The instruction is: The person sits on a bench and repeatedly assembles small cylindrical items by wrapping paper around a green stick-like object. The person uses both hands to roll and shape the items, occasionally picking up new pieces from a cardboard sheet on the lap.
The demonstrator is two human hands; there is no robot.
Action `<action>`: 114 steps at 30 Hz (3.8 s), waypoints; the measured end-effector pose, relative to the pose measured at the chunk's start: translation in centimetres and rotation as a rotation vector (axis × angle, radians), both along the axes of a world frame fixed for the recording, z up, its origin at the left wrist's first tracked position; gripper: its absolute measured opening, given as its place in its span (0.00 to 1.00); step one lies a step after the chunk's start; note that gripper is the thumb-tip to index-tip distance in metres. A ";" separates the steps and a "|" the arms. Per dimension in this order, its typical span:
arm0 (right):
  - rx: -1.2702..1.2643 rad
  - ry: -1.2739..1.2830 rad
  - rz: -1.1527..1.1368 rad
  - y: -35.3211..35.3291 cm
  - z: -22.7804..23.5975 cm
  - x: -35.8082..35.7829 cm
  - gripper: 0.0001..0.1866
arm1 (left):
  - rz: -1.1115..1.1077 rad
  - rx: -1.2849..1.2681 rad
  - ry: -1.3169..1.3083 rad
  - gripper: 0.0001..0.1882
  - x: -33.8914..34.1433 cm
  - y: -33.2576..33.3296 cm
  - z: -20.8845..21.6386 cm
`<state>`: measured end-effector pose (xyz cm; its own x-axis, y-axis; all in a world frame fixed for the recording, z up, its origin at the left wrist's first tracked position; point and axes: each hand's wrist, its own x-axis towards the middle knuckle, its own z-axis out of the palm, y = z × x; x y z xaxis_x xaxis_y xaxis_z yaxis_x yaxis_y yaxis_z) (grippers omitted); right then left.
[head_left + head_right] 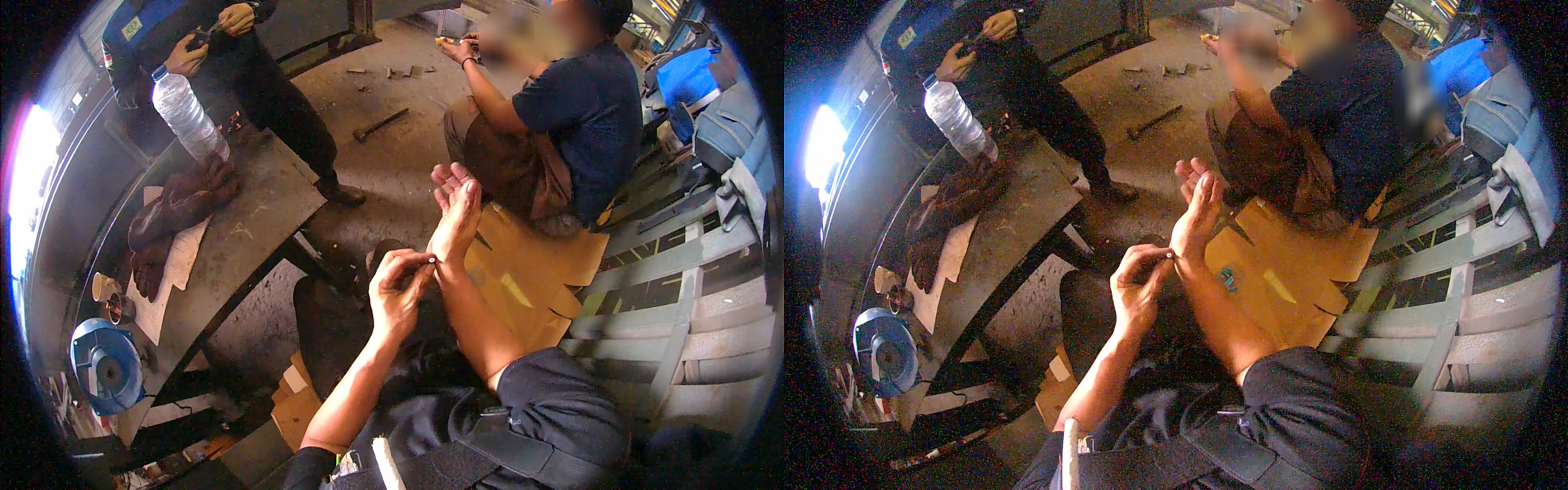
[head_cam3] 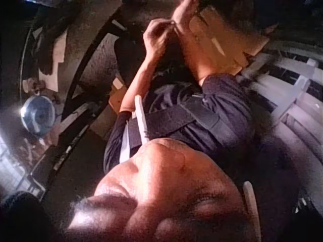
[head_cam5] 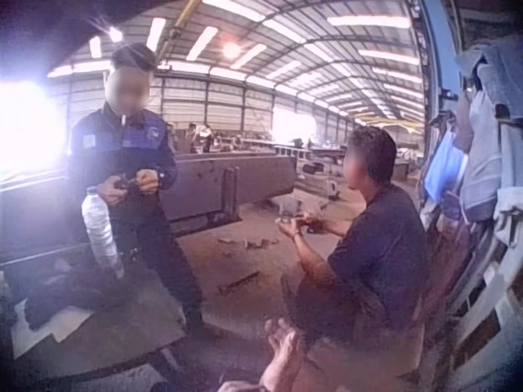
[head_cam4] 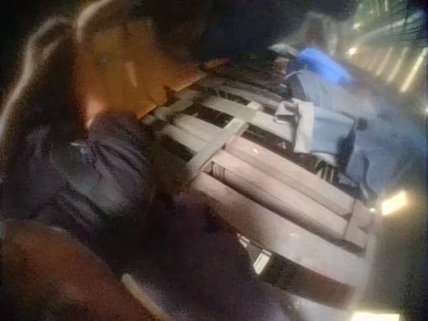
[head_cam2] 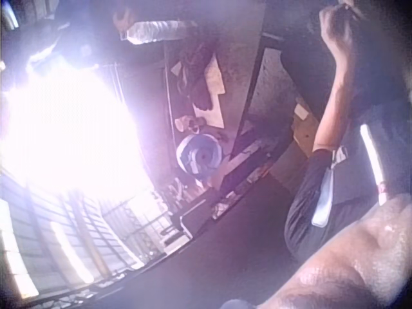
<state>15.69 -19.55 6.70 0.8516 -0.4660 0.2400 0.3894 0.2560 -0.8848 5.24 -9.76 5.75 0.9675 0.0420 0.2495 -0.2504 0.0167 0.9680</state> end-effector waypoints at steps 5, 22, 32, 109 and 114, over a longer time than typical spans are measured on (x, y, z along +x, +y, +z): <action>-0.198 -0.038 0.353 -1.3 -0.7 -4.3 0.15 | 0.079 -0.269 0.146 0.08 0.6 1.1 0.2; -0.360 -0.227 0.802 4.1 -3.9 -14.6 0.35 | 0.322 -0.419 -0.332 0.47 2.3 3.4 4.3; -0.411 -0.266 0.852 3.7 2.1 -7.0 0.54 | 0.000 -0.086 -0.197 0.58 -1.5 0.3 5.8; 0.018 0.286 0.905 6.6 -2.4 -10.6 0.06 | 0.049 -0.180 0.695 0.14 -11.4 13.0 0.1; 0.063 0.313 0.911 6.5 -2.7 -10.7 0.05 | 0.042 -0.176 0.699 0.14 -11.1 12.9 0.2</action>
